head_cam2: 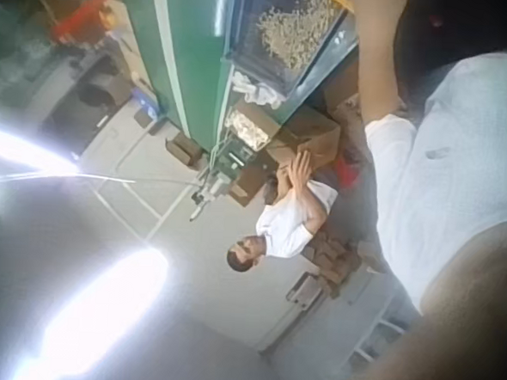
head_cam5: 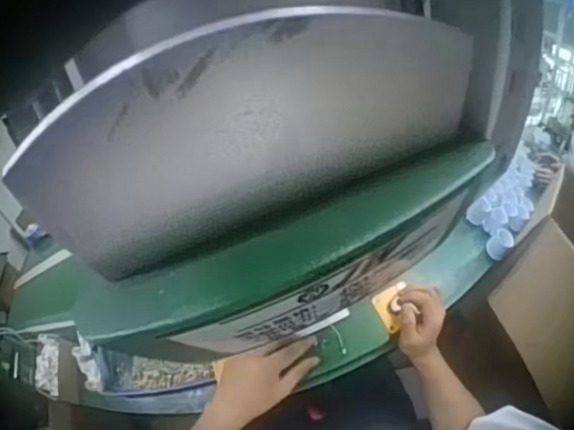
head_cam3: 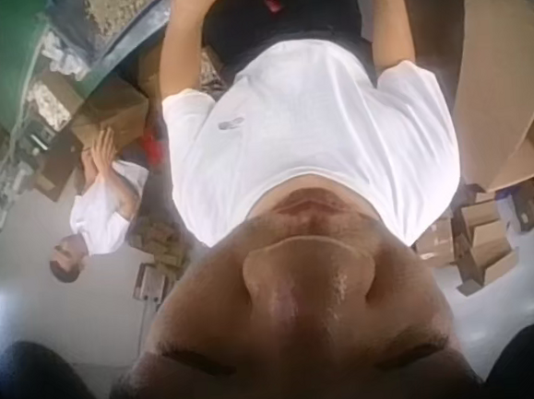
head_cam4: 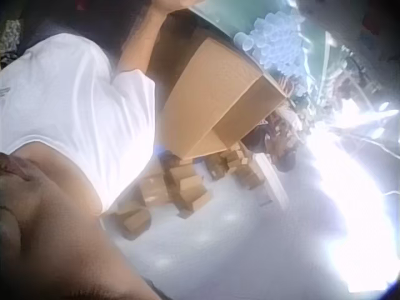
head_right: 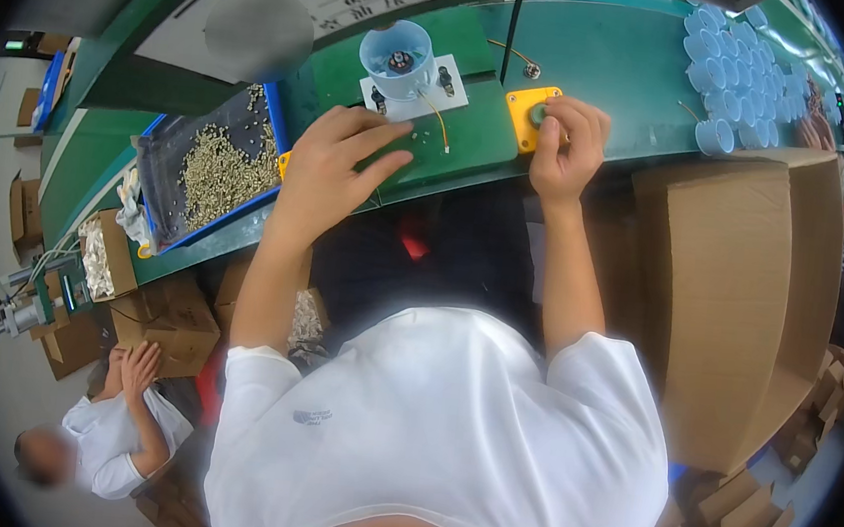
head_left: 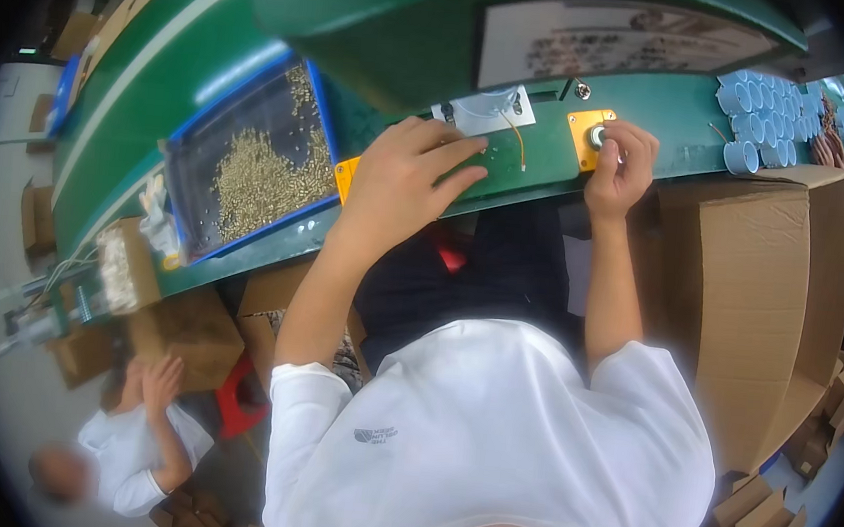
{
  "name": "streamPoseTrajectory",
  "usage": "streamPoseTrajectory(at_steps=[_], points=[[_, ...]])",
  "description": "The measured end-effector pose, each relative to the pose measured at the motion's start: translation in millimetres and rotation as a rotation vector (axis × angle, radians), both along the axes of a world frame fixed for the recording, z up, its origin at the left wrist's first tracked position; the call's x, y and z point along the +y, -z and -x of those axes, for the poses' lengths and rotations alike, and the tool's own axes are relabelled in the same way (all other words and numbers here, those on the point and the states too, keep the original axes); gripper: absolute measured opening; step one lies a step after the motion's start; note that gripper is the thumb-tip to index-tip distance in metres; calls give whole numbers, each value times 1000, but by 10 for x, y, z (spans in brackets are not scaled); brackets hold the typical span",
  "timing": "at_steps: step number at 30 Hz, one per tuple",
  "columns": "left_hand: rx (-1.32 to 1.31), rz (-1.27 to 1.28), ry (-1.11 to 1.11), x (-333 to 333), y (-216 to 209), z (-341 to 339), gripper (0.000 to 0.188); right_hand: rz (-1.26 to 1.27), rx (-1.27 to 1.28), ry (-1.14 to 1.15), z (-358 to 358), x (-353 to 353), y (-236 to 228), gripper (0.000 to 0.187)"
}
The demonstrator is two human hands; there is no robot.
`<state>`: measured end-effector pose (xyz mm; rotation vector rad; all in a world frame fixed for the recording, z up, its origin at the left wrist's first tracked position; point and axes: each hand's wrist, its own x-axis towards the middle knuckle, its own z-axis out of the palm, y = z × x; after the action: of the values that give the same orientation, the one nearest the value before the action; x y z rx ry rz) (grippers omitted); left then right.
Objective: Assembling small electronic components using a manual press machine on a production line.
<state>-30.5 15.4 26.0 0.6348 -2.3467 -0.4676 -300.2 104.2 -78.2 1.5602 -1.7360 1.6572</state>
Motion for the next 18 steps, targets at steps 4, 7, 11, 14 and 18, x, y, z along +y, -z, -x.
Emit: streamPoseTrajectory(at_steps=[4, 7, 11, 14, 18], points=[[-133, -7, 60, -30, 85, 26, 17, 23, -30, -2, 9, 21, -6, 7], [-201, 42, 55, -7, 36, 62, 15, 11, 0, 3, 26, 51, -14, 9], [-282, 180, 50, -30, 13, 155, 7, 2, 20, 14, 22, 49, -10, 11], [-318, 280, 53, -39, 18, 174, 4, 5, 16, 7, 12, 26, 1, 10], [-366, 327, 90, -37, -42, 89, 9, 0, -7, -17, -6, 24, 19, 10]])
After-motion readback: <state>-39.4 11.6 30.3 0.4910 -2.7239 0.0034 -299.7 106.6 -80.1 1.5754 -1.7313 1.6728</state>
